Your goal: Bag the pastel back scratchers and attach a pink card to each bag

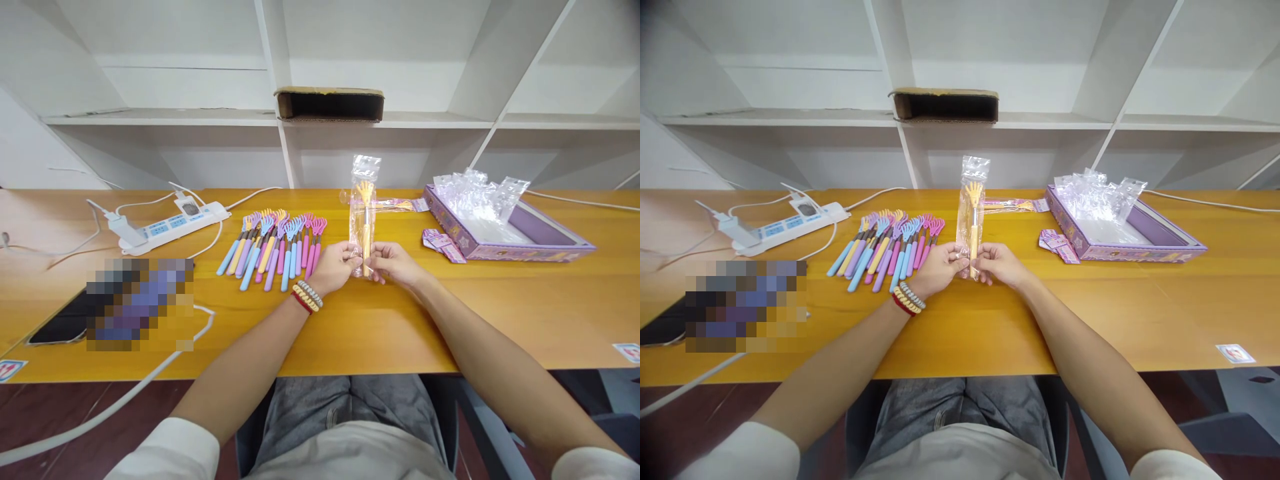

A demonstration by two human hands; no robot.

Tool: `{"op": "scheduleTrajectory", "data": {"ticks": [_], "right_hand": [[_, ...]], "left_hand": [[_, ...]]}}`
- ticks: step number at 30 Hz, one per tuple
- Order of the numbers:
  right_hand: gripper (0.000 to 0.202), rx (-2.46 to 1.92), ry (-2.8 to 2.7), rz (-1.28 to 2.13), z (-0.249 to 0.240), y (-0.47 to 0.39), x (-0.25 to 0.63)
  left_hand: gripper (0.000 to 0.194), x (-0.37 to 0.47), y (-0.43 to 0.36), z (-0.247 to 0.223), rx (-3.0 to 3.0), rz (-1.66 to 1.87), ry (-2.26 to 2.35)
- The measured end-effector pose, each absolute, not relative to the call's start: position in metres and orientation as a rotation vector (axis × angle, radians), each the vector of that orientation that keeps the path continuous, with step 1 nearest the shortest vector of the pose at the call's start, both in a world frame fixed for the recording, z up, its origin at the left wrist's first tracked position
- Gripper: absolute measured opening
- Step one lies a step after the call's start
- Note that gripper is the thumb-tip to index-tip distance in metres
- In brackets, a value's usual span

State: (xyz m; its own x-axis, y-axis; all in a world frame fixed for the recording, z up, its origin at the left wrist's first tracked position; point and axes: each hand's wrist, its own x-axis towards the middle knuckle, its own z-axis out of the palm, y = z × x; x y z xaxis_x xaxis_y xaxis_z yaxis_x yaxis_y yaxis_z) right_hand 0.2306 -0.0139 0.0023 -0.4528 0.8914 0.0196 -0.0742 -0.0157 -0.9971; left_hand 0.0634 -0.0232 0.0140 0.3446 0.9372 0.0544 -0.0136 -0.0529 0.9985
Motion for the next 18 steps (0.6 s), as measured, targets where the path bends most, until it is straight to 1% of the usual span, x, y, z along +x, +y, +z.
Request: {"op": "scheduleTrajectory", "data": {"ticks": [4, 12, 18], "right_hand": [[0.021, -0.853, -1.604, 1.546, -0.0001, -0.0124, 0.2334], [0.016, -0.785, -1.627, 1.593, 0.0040, -0.0150, 0.2377], [0.021, -0.764, -1.612, 1.606, 0.0012, -0.0140, 0.2364]], "left_hand": [[0.008, 0.0637, -0.0249, 0.0142, 1.489, 0.966, 0.907], [0.010, 0.0569, -0.0204, 0.0108, 1.520, 0.913, 0.832], [0.010, 0.0552, -0.0161, 0.0061, 1.578, 0.910, 0.824]]}}
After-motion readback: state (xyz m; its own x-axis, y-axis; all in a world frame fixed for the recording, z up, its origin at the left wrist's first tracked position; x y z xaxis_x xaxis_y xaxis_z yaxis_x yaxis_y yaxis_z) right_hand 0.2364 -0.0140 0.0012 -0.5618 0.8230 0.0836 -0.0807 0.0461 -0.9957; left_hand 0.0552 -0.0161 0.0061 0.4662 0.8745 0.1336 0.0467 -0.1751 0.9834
